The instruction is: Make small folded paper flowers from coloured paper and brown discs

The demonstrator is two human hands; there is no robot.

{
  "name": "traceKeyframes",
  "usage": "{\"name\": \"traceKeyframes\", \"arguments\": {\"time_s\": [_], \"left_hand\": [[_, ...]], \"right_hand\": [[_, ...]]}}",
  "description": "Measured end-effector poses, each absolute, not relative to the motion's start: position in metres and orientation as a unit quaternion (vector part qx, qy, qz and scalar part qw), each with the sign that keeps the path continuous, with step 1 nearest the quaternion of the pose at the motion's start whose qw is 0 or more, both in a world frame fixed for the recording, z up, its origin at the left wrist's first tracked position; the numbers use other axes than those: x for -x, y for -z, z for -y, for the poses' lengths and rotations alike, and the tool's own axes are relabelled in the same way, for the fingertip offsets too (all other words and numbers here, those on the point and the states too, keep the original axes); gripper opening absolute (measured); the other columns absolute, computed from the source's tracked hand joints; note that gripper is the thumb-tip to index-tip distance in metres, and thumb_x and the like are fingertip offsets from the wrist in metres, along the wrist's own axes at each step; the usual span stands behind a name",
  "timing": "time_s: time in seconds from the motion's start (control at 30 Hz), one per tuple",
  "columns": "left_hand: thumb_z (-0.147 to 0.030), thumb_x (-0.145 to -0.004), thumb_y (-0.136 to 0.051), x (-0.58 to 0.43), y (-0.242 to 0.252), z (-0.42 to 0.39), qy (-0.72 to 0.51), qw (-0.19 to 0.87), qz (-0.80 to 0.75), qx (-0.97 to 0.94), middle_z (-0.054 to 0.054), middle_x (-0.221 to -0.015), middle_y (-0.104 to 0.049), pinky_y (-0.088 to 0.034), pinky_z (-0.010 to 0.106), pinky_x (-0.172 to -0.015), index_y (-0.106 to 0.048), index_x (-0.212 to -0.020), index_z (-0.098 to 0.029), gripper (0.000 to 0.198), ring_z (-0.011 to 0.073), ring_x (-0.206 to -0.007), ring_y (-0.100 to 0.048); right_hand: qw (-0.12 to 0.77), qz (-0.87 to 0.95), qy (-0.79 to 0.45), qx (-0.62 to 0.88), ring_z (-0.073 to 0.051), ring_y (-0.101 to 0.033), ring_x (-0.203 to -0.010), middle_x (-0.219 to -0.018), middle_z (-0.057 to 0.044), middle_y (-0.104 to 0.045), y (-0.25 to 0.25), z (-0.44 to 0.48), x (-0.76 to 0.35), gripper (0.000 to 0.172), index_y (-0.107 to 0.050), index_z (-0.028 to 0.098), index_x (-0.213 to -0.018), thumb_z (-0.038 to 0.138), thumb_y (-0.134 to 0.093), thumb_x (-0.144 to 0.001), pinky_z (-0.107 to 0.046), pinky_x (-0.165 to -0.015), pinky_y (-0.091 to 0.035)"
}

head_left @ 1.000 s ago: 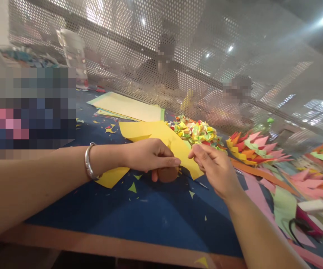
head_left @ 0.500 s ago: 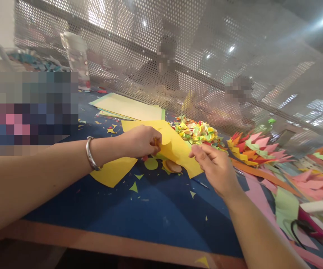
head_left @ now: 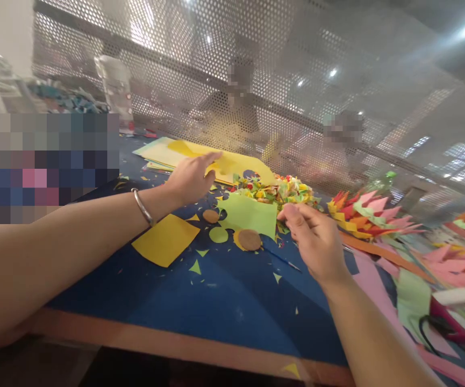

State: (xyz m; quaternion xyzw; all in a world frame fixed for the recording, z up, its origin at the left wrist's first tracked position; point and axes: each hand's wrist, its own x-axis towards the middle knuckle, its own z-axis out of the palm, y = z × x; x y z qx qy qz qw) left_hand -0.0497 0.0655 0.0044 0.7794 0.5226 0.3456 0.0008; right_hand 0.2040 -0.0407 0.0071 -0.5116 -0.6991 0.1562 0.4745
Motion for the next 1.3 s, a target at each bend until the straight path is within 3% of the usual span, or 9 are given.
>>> {"name": "traceKeyframes", "arguments": {"time_s": [0.03, 0.17, 0.33, 0.43, 0.5, 0.6, 0.87, 1.07, 1.3], "left_hand": [[-0.026, -0.092, -0.042, 0.052, -0.001, -0.074, -0.294, 0.014, -0.555, -0.778, 0.013, -0.14, -0.059, -0.042, 0.035, -0.106, -0.038, -0.15, -0.014, 0.059, 0.0263, -0.127, -0.056], [-0.027, -0.083, -0.053, 0.063, 0.013, -0.097, -0.2, 0.052, -0.573, -0.793, 0.015, -0.123, -0.069, -0.05, 0.035, -0.094, -0.05, -0.142, -0.012, 0.061, 0.0313, -0.114, -0.064], [-0.026, -0.084, -0.049, 0.06, 0.009, -0.086, -0.218, 0.025, -0.554, -0.803, 0.013, -0.113, -0.072, -0.046, 0.036, -0.093, -0.044, -0.147, -0.017, 0.064, 0.032, -0.125, -0.053], [-0.028, -0.082, -0.05, 0.051, 0.0, -0.069, -0.218, 0.032, -0.51, -0.831, 0.008, -0.102, -0.074, -0.046, 0.033, -0.081, -0.07, -0.113, -0.021, 0.038, 0.0279, -0.107, -0.061], [-0.03, -0.078, -0.054, 0.046, -0.004, -0.059, -0.199, 0.054, -0.485, -0.85, 0.005, -0.092, -0.074, -0.044, 0.03, -0.067, -0.073, -0.092, -0.022, 0.025, 0.0225, -0.086, -0.064], [-0.034, -0.076, -0.059, 0.044, -0.008, -0.049, -0.173, 0.088, -0.467, -0.863, 0.004, -0.084, -0.072, -0.038, 0.029, -0.057, -0.072, -0.087, -0.021, 0.021, 0.0193, -0.072, -0.062], [-0.044, -0.078, -0.065, 0.033, -0.003, -0.036, -0.141, 0.156, -0.371, -0.905, 0.006, -0.088, -0.071, -0.04, 0.028, -0.066, -0.076, -0.092, -0.02, 0.03, 0.0183, -0.075, -0.061], [-0.04, -0.077, -0.068, 0.016, 0.005, -0.028, -0.138, 0.128, -0.342, -0.921, 0.008, -0.1, -0.07, -0.038, 0.034, -0.094, -0.074, -0.105, -0.017, 0.037, 0.0237, -0.099, -0.059], [-0.033, -0.072, -0.068, 0.011, 0.003, -0.026, -0.118, 0.145, -0.359, -0.915, 0.007, -0.102, -0.068, -0.038, 0.037, -0.097, -0.071, -0.109, -0.017, 0.041, 0.023, -0.096, -0.058]], "right_hand": [[0.469, 0.701, -0.152, 0.515, -0.01, -0.032, -0.05, -0.054, 0.006, -0.033, -0.007, 0.041, -0.203, 0.042, -0.065, 0.018, -0.076, 0.056, -0.058, -0.092, -0.026, -0.047, -0.026], [0.451, 0.712, -0.141, 0.519, -0.01, -0.034, -0.05, -0.054, 0.007, -0.033, -0.008, 0.042, -0.201, 0.043, -0.065, 0.018, -0.076, 0.057, -0.057, -0.091, -0.025, -0.048, -0.028], [0.4, 0.73, -0.132, 0.538, -0.01, -0.034, -0.051, -0.056, 0.006, -0.036, -0.009, 0.041, -0.202, 0.044, -0.064, 0.018, -0.075, 0.058, -0.054, -0.092, -0.025, -0.047, -0.028], [0.358, 0.738, -0.139, 0.554, -0.011, -0.037, -0.054, -0.059, 0.004, -0.041, -0.008, 0.041, -0.201, 0.041, -0.063, 0.019, -0.075, 0.058, -0.058, -0.089, -0.024, -0.049, -0.03], [0.327, 0.742, -0.144, 0.567, -0.011, -0.038, -0.054, -0.057, 0.005, -0.041, -0.007, 0.041, -0.199, 0.038, -0.063, 0.019, -0.076, 0.056, -0.065, -0.084, -0.024, -0.049, -0.03], [0.271, 0.753, -0.123, 0.587, -0.011, -0.039, -0.053, -0.056, 0.006, -0.042, -0.005, 0.043, -0.193, 0.036, -0.064, 0.02, -0.08, 0.055, -0.069, -0.08, -0.024, -0.049, -0.029], [0.164, 0.755, -0.099, 0.627, -0.018, -0.058, -0.065, -0.074, -0.001, -0.067, 0.0, 0.043, -0.184, 0.04, -0.067, 0.022, -0.104, 0.05, -0.075, -0.075, -0.026, -0.056, -0.036], [0.137, 0.757, -0.108, 0.63, -0.019, -0.059, -0.065, -0.074, 0.0, -0.067, 0.003, 0.04, -0.185, 0.037, -0.066, 0.024, -0.106, 0.044, -0.075, -0.076, -0.026, -0.055, -0.035], [0.174, 0.767, -0.112, 0.608, -0.013, -0.049, -0.053, -0.059, 0.003, -0.056, -0.004, 0.042, -0.192, 0.019, -0.067, 0.02, -0.085, 0.038, -0.061, -0.087, -0.025, -0.05, -0.03]]}}
